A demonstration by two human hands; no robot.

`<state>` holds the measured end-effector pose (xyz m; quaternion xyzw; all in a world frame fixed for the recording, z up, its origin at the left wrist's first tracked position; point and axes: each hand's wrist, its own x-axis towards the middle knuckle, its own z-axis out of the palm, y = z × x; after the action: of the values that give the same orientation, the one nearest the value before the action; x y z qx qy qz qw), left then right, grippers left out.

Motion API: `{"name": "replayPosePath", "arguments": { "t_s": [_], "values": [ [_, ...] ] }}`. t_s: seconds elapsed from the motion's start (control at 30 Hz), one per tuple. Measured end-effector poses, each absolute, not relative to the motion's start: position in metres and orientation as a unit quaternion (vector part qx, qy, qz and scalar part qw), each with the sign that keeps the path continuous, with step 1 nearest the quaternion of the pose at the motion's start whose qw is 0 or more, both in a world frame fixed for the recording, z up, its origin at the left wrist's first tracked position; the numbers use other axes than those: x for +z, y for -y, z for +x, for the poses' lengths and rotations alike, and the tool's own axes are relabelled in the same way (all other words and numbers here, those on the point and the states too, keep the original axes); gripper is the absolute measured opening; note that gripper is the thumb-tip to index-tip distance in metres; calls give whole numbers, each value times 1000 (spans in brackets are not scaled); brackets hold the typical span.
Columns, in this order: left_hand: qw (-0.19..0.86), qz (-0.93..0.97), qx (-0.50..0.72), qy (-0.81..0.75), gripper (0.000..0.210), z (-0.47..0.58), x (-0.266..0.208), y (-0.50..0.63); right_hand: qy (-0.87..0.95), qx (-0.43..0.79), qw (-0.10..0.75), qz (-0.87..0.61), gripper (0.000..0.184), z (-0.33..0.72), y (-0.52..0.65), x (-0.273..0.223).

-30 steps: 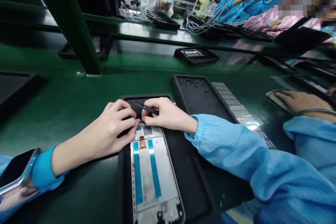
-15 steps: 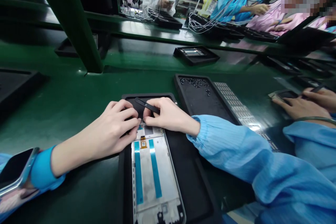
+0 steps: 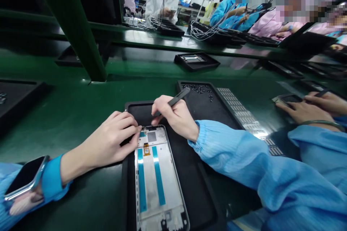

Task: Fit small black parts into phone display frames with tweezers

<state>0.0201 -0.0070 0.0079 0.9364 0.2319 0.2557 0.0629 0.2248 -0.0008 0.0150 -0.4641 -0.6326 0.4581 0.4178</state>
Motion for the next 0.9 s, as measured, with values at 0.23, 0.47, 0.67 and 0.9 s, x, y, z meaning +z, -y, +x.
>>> {"name": "replayPosePath", "arguments": {
  "t_s": [0.23,0.47,0.67,0.9],
  "values": [
    [75,929,262,-249,19,22,8,8,697,440,392,-409,33,222,6,16],
    [69,929,269,-246,18,23,6,8,742,376,384,-401,27,222,6,15],
    [68,930,268,-242,16,23,7,8,811,247,391,-358,18,221,7,12],
    [67,931,267,-239,17,23,7,6,834,214,394,-321,20,221,7,11]
  ]
}}
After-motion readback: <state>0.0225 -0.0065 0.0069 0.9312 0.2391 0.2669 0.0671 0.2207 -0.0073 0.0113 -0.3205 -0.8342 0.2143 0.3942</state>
